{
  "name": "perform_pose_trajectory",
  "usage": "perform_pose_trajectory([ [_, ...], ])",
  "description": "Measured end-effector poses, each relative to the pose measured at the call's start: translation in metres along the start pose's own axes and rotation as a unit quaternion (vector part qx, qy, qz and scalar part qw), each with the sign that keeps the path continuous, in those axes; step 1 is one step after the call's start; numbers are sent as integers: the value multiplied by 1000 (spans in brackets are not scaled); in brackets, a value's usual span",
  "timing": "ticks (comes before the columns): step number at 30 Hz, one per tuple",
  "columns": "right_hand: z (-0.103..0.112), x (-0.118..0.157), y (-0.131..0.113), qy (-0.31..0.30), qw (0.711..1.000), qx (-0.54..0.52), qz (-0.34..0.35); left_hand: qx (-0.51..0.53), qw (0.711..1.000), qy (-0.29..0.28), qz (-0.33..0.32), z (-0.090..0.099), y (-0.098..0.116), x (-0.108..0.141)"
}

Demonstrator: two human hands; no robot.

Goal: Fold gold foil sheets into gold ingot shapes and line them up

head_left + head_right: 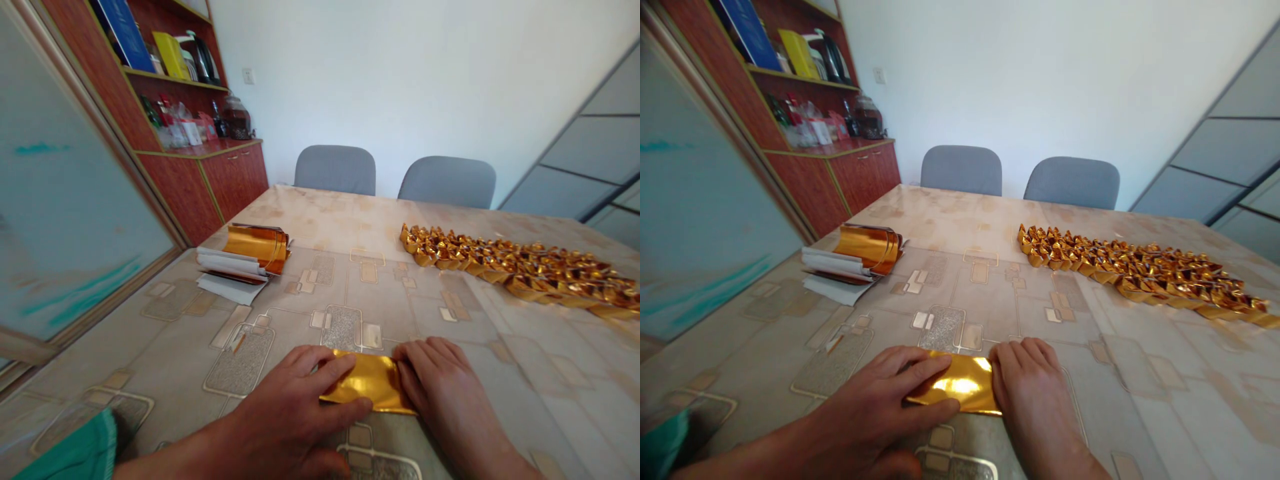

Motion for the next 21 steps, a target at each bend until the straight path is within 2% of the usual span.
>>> perform_pose_trajectory([
  [6, 10, -4, 0, -4, 1000, 5, -15, -9, 999, 30, -9, 2, -1, 1],
  [9, 22, -1, -23, 32, 998, 39, 29, -17, 999, 43, -17, 3, -1, 1],
  [12, 21, 15, -57, 72, 991, -5, 110, -33, 998, 51, -33, 3, 0, 2],
  [14, 21, 28, -68, 113, 987, -4, 113, -51, 996, 53, -44, 4, 0, 2],
  [18, 19, 46, -64, 85, 989, 58, 106, -78, 995, 35, -48, 4, 0, 3],
  [21, 26, 53, -56, 34, 982, 101, 156, -82, 995, 30, -47, 5, 0, 5],
])
Point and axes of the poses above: each hand's wrist, its own x-axis away from the middle knuckle, its own z-axis out of the back of the hand, y = z × x, the point moved 7 cm from there along -x, towards the middle knuckle, and after that the axes turned 7 degrees about y, right-handed, at the moved point
